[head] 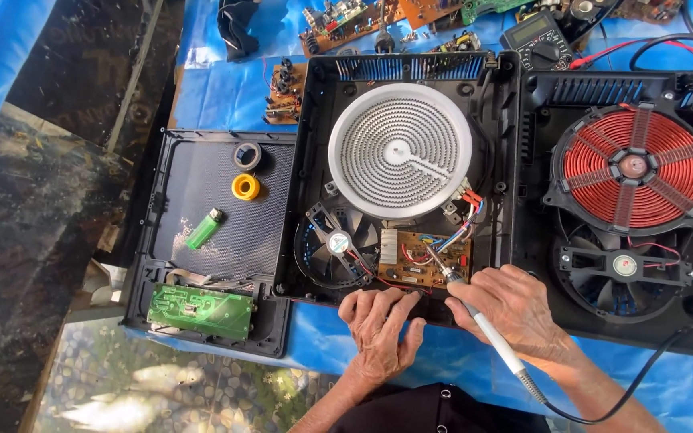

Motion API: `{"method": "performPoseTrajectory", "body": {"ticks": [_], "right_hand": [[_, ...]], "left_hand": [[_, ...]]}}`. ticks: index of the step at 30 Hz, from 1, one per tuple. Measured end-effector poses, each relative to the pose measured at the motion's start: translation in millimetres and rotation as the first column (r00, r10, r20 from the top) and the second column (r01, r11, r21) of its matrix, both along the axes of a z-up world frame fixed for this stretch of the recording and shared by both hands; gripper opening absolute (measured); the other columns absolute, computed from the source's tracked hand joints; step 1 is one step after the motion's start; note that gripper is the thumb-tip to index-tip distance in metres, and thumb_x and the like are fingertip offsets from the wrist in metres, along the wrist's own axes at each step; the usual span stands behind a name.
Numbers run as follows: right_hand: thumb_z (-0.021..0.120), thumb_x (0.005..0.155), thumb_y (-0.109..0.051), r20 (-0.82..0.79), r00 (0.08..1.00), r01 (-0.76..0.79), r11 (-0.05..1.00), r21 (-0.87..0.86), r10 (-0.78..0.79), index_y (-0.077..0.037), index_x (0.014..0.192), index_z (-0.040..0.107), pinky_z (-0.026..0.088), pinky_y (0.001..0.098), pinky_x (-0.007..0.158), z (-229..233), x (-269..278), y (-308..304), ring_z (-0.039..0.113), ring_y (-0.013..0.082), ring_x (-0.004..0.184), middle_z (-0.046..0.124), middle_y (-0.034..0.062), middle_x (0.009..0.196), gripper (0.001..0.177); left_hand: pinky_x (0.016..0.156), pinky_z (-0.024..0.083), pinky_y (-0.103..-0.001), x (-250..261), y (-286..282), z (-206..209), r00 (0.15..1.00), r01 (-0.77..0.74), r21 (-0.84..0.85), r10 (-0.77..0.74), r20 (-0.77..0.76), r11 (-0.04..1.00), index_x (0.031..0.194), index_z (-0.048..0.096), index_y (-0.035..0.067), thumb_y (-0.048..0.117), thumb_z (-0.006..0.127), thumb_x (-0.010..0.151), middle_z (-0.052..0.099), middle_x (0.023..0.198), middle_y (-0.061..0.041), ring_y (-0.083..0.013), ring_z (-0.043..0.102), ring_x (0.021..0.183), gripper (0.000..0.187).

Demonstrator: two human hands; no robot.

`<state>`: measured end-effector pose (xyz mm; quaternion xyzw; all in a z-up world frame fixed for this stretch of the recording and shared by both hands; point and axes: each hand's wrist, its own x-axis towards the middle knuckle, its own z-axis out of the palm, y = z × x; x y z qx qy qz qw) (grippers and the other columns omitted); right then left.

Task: A person uses a soldering iron to repair or assemble components on a circuit board inside an induction cooker.

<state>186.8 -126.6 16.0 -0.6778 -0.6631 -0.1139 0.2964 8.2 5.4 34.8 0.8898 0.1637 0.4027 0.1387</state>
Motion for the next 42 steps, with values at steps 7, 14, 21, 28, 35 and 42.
{"method": "performPoseTrajectory", "body": {"ticks": [7, 14, 21, 28, 35, 42], "right_hand": [[0.076, 0.096, -0.026, 0.002, 1.000, 0.008, 1.000, 0.010, -0.008, -0.016, 0.105, 0.069, 0.045, 0.0300, 0.060, -0.6, -0.6, -0.3, 0.059, 0.0125, 0.065, 0.060, -0.0021, 0.077, 0.015], [0.073, 0.098, -0.026, 0.010, 1.000, 0.011, 1.000, 0.001, -0.011, -0.016, 0.106, 0.066, 0.042, 0.0299, 0.059, 6.9, -0.9, -0.4, 0.057, 0.0133, 0.064, 0.056, -0.0024, 0.075, 0.015], [0.056, 0.107, -0.028, -0.002, 1.000, -0.002, 1.000, 0.014, 0.002, -0.014, 0.096, 0.064, 0.037, 0.0307, 0.056, 20.4, -1.2, 1.8, 0.047, 0.0157, 0.058, 0.047, -0.0017, 0.069, 0.020], [0.055, 0.102, -0.043, -0.160, 0.987, -0.032, 0.999, -0.013, 0.030, -0.019, 0.082, 0.061, 0.043, 0.0323, 0.057, -5.2, 2.0, -4.3, 0.057, 0.0222, 0.060, 0.045, -0.0006, 0.067, 0.032], [0.069, 0.093, -0.045, -0.188, 0.982, -0.028, 0.998, -0.064, 0.015, -0.024, 0.075, 0.059, 0.041, 0.0281, 0.059, 0.3, 5.5, -2.8, 0.051, 0.0164, 0.058, 0.042, -0.0083, 0.068, 0.029], [0.068, 0.098, -0.021, -0.325, 0.946, -0.051, 0.983, -0.174, -0.009, -0.015, 0.088, 0.060, 0.045, 0.0290, 0.066, 47.5, 2.0, -4.2, 0.058, 0.0201, 0.067, 0.051, -0.0014, 0.073, 0.014]], "left_hand": [[0.087, 0.032, -0.039, -4.6, -3.2, -0.8, 1.000, 0.014, -0.004, -0.014, 0.003, 1.000, 0.106, 0.072, 0.012, 0.034, 0.049, 0.107, 0.065, 0.094, -0.002, -0.0203, 0.059, 0.080, 0.032], [0.099, 0.035, -0.045, -1.4, -14.8, 11.6, 0.997, 0.073, -0.007, -0.073, 0.004, 0.997, 0.111, 0.069, 0.011, 0.030, 0.056, 0.106, 0.063, 0.102, -0.005, -0.0241, 0.058, 0.088, 0.024], [0.104, 0.042, -0.053, 31.2, -1.5, 41.6, 0.951, 0.237, 0.034, -0.225, -0.210, 0.971, 0.122, 0.063, -0.001, 0.030, 0.049, 0.107, 0.059, 0.125, -0.019, -0.0352, 0.063, 0.109, 0.037], [0.099, 0.047, -0.055, 47.8, 9.5, -3.9, 0.917, 0.368, 0.055, -0.352, -0.189, 0.928, 0.116, 0.066, -0.008, 0.049, 0.047, 0.105, 0.058, 0.104, -0.024, -0.0394, 0.062, 0.098, 0.061], [0.092, 0.047, -0.048, 60.6, 22.6, -17.4, 0.875, 0.443, 0.088, -0.409, -0.259, 0.892, 0.104, 0.067, -0.006, 0.058, 0.041, 0.103, 0.053, 0.096, -0.018, -0.0357, 0.057, 0.095, 0.069], [0.086, 0.050, -0.043, 63.4, 26.3, -23.1, 0.850, 0.481, 0.061, -0.448, -0.277, 0.874, 0.099, 0.066, 0.000, 0.061, 0.040, 0.102, 0.048, 0.093, -0.011, -0.0319, 0.053, 0.095, 0.067]]}}
